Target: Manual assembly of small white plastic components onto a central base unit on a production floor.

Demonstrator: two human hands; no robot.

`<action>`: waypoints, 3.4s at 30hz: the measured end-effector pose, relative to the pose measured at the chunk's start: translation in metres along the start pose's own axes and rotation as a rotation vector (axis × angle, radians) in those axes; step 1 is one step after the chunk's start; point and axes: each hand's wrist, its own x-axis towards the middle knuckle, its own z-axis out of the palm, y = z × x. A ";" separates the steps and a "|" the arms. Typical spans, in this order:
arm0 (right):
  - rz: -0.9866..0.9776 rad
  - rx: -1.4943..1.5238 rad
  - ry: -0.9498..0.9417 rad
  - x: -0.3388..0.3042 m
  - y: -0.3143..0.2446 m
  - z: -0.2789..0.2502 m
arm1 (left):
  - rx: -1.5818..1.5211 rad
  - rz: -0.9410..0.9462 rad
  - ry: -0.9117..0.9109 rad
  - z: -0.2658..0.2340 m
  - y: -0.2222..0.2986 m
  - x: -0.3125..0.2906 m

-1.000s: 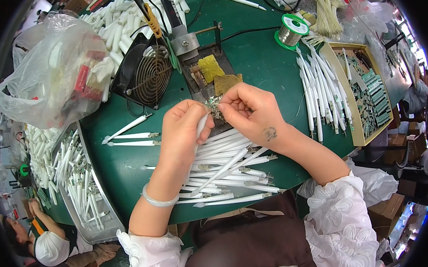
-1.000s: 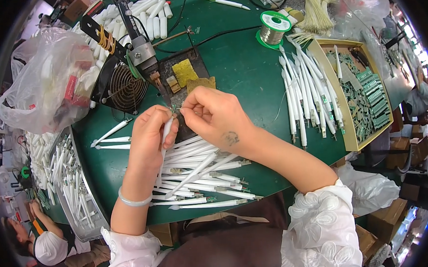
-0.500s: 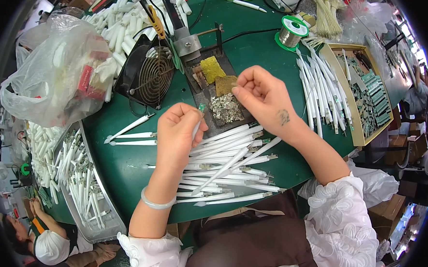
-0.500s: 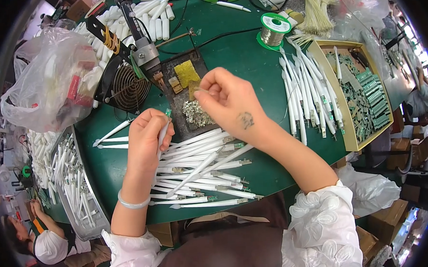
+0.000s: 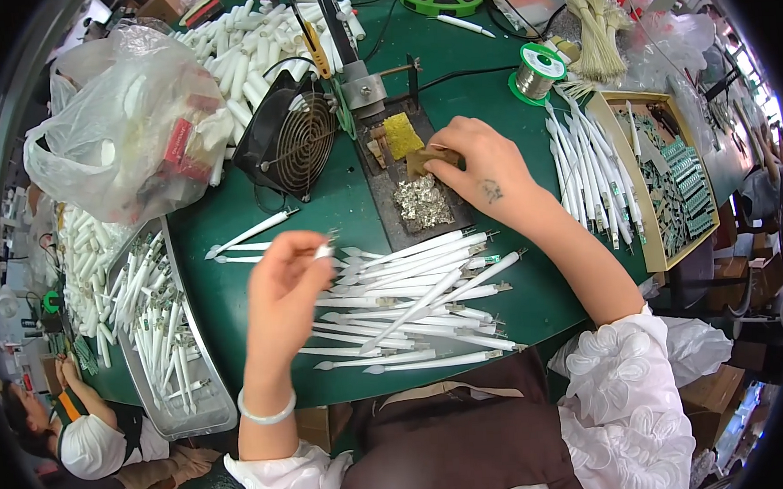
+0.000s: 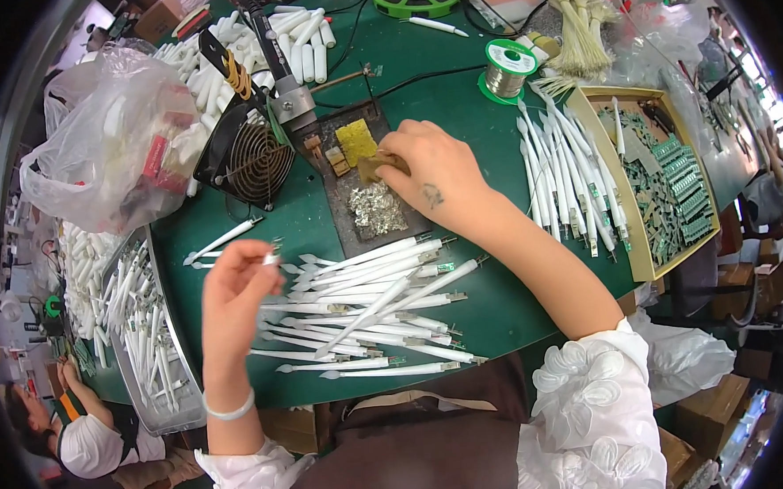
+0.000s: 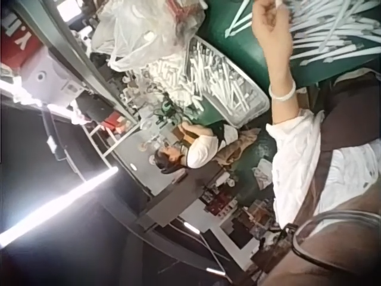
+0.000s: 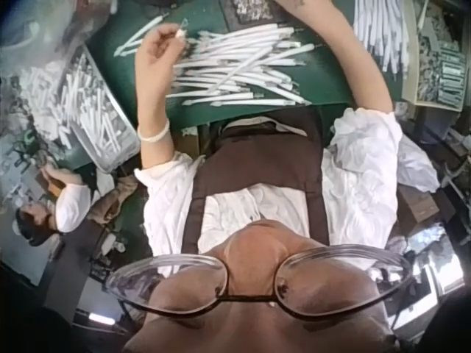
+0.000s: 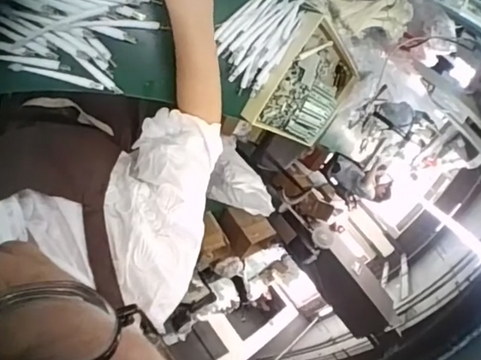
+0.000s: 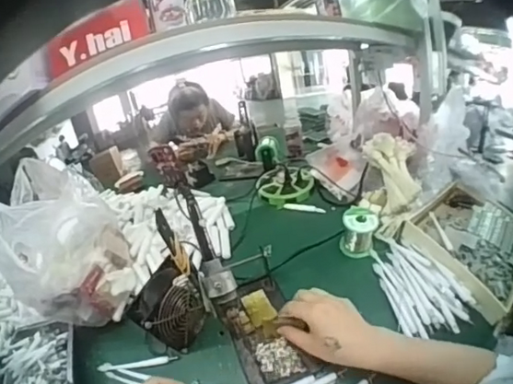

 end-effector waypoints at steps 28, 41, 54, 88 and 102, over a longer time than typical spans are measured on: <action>0.049 0.212 0.233 -0.007 -0.008 -0.007 | 0.825 0.531 -0.049 0.014 0.001 0.007; -0.101 0.333 -0.539 -0.033 0.007 -0.055 | 0.836 0.585 -0.356 0.067 -0.009 0.027; 0.329 0.797 -0.469 -0.027 -0.023 -0.035 | 0.229 -0.023 -0.313 0.062 0.007 0.024; -0.099 0.577 -0.145 -0.034 -0.036 -0.018 | -0.002 -0.135 -0.255 0.061 -0.002 0.027; -0.355 0.300 0.061 -0.034 -0.035 -0.014 | -0.042 -0.136 -0.194 0.062 -0.003 0.027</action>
